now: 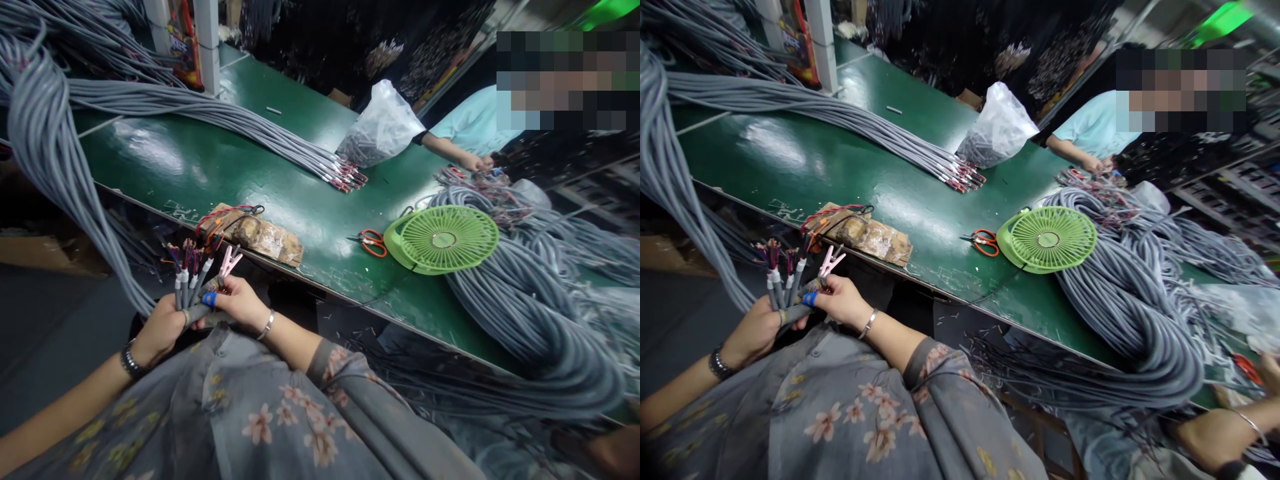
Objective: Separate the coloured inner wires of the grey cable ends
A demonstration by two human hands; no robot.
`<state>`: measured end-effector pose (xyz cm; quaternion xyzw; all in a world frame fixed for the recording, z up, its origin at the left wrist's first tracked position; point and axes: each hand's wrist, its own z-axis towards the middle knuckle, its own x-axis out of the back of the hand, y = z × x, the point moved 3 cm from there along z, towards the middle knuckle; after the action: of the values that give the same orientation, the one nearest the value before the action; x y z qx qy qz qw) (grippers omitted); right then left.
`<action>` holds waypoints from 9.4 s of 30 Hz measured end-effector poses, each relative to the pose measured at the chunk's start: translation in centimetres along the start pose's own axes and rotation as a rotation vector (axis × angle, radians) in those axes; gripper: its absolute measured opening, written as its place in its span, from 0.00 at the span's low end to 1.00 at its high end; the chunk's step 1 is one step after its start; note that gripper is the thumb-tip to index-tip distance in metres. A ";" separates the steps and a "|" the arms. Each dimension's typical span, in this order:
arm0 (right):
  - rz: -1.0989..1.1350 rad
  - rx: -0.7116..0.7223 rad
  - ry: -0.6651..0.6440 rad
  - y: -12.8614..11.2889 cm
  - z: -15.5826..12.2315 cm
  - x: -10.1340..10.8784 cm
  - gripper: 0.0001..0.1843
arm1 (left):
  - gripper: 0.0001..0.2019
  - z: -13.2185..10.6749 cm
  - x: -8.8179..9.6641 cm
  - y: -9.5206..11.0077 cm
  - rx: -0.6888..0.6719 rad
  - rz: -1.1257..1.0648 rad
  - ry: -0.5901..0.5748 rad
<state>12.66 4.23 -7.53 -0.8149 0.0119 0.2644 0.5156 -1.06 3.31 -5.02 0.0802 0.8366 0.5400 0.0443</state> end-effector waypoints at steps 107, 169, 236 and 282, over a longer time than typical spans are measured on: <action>0.027 0.080 0.155 -0.1 -0.5 0.8 0.27 | 0.10 -0.8 -0.2 0.6 -0.055 -0.086 0.091; 0.465 0.042 0.137 -3.1 1.4 1.2 0.21 | 0.17 -1.6 -1.8 3.6 -0.126 -0.129 -0.012; 0.146 0.082 0.028 -2.1 -1.0 1.5 0.21 | 0.17 -1.2 -1.4 1.8 -0.041 -0.137 0.107; 0.200 0.101 0.147 -1.0 -0.7 2.3 0.29 | 0.12 -1.1 -1.1 2.2 -0.043 -0.254 0.150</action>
<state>15.26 4.71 -7.48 -0.7997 0.1441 0.2531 0.5250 0.08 3.05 -2.56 -0.0679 0.8293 0.5523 0.0513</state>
